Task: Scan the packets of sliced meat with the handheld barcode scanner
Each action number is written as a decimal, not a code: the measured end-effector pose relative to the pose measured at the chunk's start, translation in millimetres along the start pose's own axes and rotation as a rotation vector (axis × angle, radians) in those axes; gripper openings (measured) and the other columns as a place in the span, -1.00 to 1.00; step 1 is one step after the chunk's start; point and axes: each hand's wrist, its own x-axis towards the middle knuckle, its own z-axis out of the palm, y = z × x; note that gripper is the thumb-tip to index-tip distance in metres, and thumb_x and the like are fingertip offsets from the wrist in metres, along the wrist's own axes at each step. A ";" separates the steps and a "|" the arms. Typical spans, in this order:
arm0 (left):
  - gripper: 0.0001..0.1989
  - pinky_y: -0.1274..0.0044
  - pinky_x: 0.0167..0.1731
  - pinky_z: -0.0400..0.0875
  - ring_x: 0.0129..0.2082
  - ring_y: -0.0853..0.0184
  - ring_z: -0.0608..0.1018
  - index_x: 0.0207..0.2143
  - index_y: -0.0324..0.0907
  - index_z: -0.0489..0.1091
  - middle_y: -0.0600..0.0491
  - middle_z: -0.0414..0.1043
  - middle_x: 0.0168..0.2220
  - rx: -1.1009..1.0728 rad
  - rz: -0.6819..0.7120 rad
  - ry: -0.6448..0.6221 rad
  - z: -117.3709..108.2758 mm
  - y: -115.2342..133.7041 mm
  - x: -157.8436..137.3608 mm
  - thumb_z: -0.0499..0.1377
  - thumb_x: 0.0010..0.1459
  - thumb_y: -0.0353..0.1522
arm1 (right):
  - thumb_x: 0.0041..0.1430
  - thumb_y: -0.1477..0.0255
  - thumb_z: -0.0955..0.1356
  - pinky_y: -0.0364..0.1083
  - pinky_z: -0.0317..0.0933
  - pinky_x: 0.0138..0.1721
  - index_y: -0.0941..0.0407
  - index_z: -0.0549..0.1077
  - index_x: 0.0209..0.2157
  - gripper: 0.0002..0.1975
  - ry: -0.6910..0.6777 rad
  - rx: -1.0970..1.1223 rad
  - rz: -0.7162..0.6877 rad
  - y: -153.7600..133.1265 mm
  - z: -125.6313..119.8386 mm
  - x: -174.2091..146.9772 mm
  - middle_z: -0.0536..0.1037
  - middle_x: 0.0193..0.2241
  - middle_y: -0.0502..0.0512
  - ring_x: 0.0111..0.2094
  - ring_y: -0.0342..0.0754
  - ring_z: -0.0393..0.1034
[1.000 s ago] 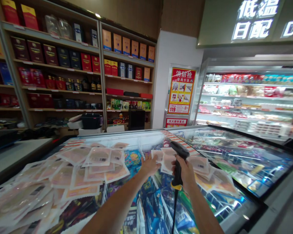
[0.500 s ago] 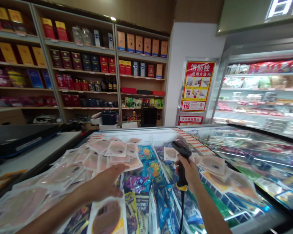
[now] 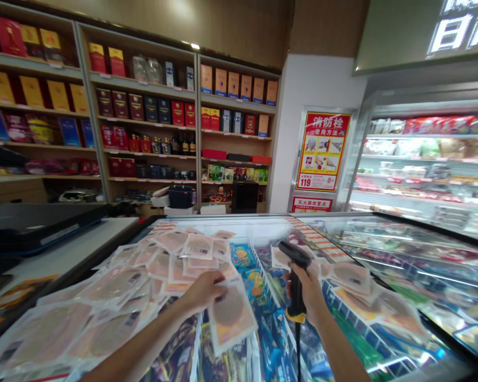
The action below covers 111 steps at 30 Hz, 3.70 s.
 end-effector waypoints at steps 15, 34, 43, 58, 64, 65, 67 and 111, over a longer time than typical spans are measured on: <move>-0.63 0.56 -0.44 0.39 -0.46 0.40 0.48 -0.31 -0.23 0.29 0.04 0.43 -0.40 -1.084 -0.255 0.380 83.1 30.1 105.6 0.02 -0.22 -0.69 | -0.24 0.19 0.34 -0.20 0.08 -0.80 0.14 0.30 -0.42 -0.65 -0.034 0.054 0.062 0.7 -0.9 -0.4 0.38 -0.69 -0.06 -0.77 -0.19 0.20; -0.60 0.58 -0.31 0.36 -0.34 0.44 0.46 -0.23 -0.11 0.23 0.11 0.42 -0.35 -1.186 -0.151 0.290 97.6 23.4 118.1 -0.04 -0.10 -0.66 | -0.10 0.20 0.26 -0.23 0.05 -0.80 0.16 0.25 -0.45 -0.70 -0.133 0.013 0.149 -7.1 6.2 -9.5 0.36 -0.71 -0.04 -0.77 -0.22 0.17; -0.73 0.59 -0.47 0.37 -0.58 0.50 0.43 -0.41 -0.22 0.27 0.13 0.37 -0.55 -1.149 -0.197 0.295 107.5 29.5 116.8 0.03 -0.19 -0.66 | -0.17 0.22 0.31 -0.22 0.07 -0.81 0.16 0.26 -0.47 -0.70 0.118 -0.006 0.022 -13.3 -26.6 16.0 0.34 -0.72 -0.07 -0.77 -0.21 0.19; -0.91 0.50 -0.47 0.34 -0.51 0.30 0.47 -0.63 -0.25 0.32 0.06 0.37 -0.65 -0.408 -0.259 -0.059 139.0 72.7 114.6 0.08 -0.13 -0.43 | -0.16 0.26 0.31 -0.22 0.08 -0.80 0.16 0.28 -0.46 -0.74 0.240 -0.006 -0.032 -41.9 -72.2 7.5 0.36 -0.74 -0.07 -0.77 -0.21 0.20; -0.64 0.45 -0.17 0.18 -0.11 0.22 0.33 -0.20 -0.27 0.26 -0.12 0.31 -0.17 0.363 0.011 0.324 126.2 57.3 107.0 -0.01 -0.04 -0.26 | -0.19 0.24 0.32 -0.22 0.08 -0.81 0.17 0.27 -0.50 -0.72 0.283 -0.064 -0.040 -37.5 -82.0 9.8 0.35 -0.74 -0.07 -0.78 -0.21 0.20; -0.57 0.43 -0.15 0.16 -0.08 0.20 0.30 -0.13 -0.27 0.22 -0.14 0.28 -0.12 0.440 0.029 0.301 128.9 56.2 105.8 -0.02 -0.04 -0.22 | -0.19 0.23 0.32 -0.22 0.08 -0.81 0.17 0.27 -0.50 -0.71 0.289 -0.071 -0.040 -36.6 -83.5 10.3 0.35 -0.74 -0.07 -0.78 -0.21 0.19; -0.49 0.37 -0.11 0.11 -0.03 0.17 0.24 -0.05 -0.22 0.13 -0.13 0.20 -0.04 0.546 0.065 0.212 137.4 56.2 105.1 -0.05 -0.03 -0.15 | -0.19 0.24 0.32 -0.22 0.08 -0.81 0.17 0.27 -0.50 -0.71 0.298 -0.078 -0.040 -35.8 -86.3 10.9 0.34 -0.75 -0.07 -0.78 -0.21 0.19; -0.46 0.21 -0.17 0.06 -0.10 0.03 0.25 -0.26 -0.21 0.25 -0.18 0.28 -0.16 0.925 -0.163 0.364 -44.3 -2.6 90.8 0.12 -0.31 -0.09 | -0.17 0.23 0.30 -0.23 0.06 -0.82 0.17 0.29 -0.47 -0.71 0.003 -0.106 0.070 -14.6 -5.7 -12.5 0.35 -0.72 -0.06 -0.77 -0.21 0.19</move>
